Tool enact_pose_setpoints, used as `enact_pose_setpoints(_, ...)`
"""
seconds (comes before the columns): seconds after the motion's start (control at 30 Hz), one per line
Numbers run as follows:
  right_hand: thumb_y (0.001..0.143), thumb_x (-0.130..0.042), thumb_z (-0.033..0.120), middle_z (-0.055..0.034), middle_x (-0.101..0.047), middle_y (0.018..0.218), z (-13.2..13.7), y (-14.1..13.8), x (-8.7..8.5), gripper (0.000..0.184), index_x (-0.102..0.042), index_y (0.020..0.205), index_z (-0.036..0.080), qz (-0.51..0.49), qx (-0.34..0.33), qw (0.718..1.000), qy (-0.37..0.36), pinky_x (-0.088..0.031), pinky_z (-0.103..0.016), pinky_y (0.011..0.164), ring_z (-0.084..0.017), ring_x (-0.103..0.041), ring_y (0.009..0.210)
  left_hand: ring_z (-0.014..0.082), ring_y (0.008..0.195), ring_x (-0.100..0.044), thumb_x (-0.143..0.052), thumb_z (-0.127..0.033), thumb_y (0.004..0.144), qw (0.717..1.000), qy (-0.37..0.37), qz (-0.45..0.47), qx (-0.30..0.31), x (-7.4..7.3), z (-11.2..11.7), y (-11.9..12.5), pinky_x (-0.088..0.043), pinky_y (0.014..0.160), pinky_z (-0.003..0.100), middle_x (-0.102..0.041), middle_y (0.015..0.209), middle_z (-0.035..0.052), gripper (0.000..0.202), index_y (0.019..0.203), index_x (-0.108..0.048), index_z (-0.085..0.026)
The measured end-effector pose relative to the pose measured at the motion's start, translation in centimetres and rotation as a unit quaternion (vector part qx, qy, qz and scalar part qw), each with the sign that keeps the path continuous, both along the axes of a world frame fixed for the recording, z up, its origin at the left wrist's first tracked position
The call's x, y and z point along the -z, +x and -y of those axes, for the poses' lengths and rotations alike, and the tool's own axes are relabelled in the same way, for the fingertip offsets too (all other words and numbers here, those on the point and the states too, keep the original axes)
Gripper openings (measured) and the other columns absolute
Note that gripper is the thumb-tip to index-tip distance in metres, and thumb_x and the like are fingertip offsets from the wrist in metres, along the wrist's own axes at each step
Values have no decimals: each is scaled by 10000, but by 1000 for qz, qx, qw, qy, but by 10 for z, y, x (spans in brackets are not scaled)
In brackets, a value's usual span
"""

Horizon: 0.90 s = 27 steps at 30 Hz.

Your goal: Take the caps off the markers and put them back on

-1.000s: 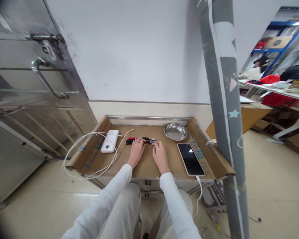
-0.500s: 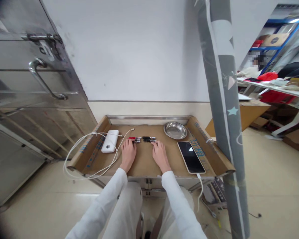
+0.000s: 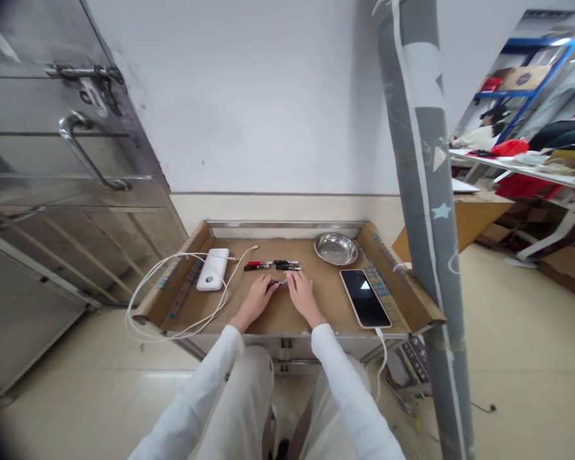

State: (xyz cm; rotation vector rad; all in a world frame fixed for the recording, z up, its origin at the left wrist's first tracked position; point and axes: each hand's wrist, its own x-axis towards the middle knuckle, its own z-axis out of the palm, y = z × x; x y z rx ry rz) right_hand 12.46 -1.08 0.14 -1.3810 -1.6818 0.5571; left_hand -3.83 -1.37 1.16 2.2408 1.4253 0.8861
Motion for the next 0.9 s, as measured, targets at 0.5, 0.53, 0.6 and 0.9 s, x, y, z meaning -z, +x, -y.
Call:
enact_pose_setpoints(0.5,744,-693,232,-34,-703,933,-5,25,-3,169,-708,897,161,-565,-107,769,-279,-530,-220,815,-116,-643,857,133,865,-587,-543,-239,861,956,-15,294,-10,-44,-26,8,-479,806,276,-609,1000,51,239,1091,-525,-178)
enact_pose_setpoints(0.53,741,-697,225,-39,-702,958,-5,27,-2,171,-710,897,156,-562,-111,773,-273,-527,-233,853,-124,-644,886,131,861,-587,-538,-240,865,956,-14,292,-29,-39,-27,4,-477,814,280,-611,1006,51,226,1082,-530,-178)
enact_pose_setpoints(0.6,728,-710,221,-49,-702,981,-4,29,-2,175,-714,889,151,-550,-115,785,-260,-518,-270,908,-144,-645,919,137,869,-593,-547,-209,853,961,-29,272,-41,-27,-31,0,-479,814,287,-618,1004,55,198,1046,-536,-170)
enact_pose_setpoints(0.9,760,-662,277,-74,-700,1016,1,30,-14,177,-719,881,162,-525,-136,806,-235,-451,-376,1012,-193,-633,1008,214,1116,-513,-385,-111,901,995,101,4,10,2,-22,20,-383,995,431,-588,1114,79,237,1063,-538,-193)
